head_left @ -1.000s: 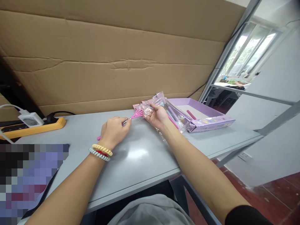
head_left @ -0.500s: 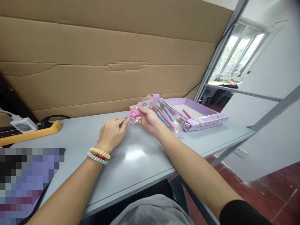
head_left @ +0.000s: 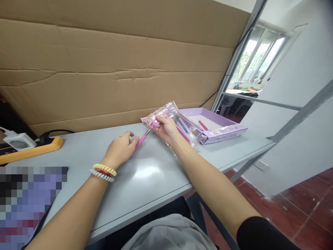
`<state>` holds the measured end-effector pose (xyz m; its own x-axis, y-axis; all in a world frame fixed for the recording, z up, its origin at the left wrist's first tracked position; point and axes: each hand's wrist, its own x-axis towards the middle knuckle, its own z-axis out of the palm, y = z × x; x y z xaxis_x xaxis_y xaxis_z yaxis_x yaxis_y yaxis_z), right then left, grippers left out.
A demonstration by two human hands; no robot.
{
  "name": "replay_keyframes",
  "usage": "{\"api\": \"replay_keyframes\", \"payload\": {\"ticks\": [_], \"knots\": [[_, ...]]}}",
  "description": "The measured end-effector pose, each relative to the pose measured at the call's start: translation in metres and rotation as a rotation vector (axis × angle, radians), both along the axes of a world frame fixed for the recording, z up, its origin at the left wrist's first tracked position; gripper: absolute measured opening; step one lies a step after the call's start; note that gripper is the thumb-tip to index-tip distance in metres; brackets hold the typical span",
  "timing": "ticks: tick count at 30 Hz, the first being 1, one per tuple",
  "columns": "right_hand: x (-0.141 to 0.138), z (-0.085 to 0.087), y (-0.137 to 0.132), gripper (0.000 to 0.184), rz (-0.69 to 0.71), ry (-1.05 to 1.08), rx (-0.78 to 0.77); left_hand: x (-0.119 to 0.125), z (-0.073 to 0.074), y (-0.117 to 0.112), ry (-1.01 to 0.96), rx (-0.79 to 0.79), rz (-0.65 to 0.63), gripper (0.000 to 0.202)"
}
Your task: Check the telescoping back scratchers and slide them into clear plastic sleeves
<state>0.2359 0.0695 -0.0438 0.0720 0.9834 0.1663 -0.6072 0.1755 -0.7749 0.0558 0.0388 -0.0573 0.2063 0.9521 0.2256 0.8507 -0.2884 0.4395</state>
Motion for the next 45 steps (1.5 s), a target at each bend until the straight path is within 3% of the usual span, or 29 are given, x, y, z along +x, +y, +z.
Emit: {"api": "replay_keyframes", "payload": {"ticks": [7, 11, 17, 22, 28, 37, 41, 45], "knots": [[-0.001, -0.002, 0.003, 0.014, -0.02, 0.063, 0.018, -0.002, -0.005, 0.001, 0.078, -0.159, -0.309, 0.051], [0.004, 0.001, 0.001, 0.01, -0.004, 0.012, 0.012, -0.004, -0.003, 0.0, 0.179, -0.113, -0.242, 0.046], [0.011, 0.003, -0.001, 0.008, 0.057, -0.064, -0.02, -0.005, 0.002, -0.002, 0.177, 0.049, -0.099, 0.039], [0.011, 0.002, -0.004, 0.009, 0.136, -0.085, 0.005, -0.003, 0.003, -0.004, 0.048, 0.063, -0.049, 0.034], [0.0, -0.005, -0.004, 0.005, 0.246, -0.179, 0.016, 0.005, 0.003, -0.009, -0.103, 0.058, -0.012, 0.048], [-0.022, -0.023, -0.01, 0.025, 0.482, -0.392, 0.016, 0.014, 0.005, -0.012, -0.139, 0.06, 0.086, 0.048], [-0.024, -0.028, -0.007, 0.025, 0.5, -0.524, -0.078, 0.002, 0.006, -0.003, 0.009, -0.084, 0.005, 0.034], [-0.029, -0.035, -0.004, 0.02, 0.562, -0.605, -0.188, -0.009, 0.011, 0.0, 0.146, -0.292, -0.166, 0.038]]}}
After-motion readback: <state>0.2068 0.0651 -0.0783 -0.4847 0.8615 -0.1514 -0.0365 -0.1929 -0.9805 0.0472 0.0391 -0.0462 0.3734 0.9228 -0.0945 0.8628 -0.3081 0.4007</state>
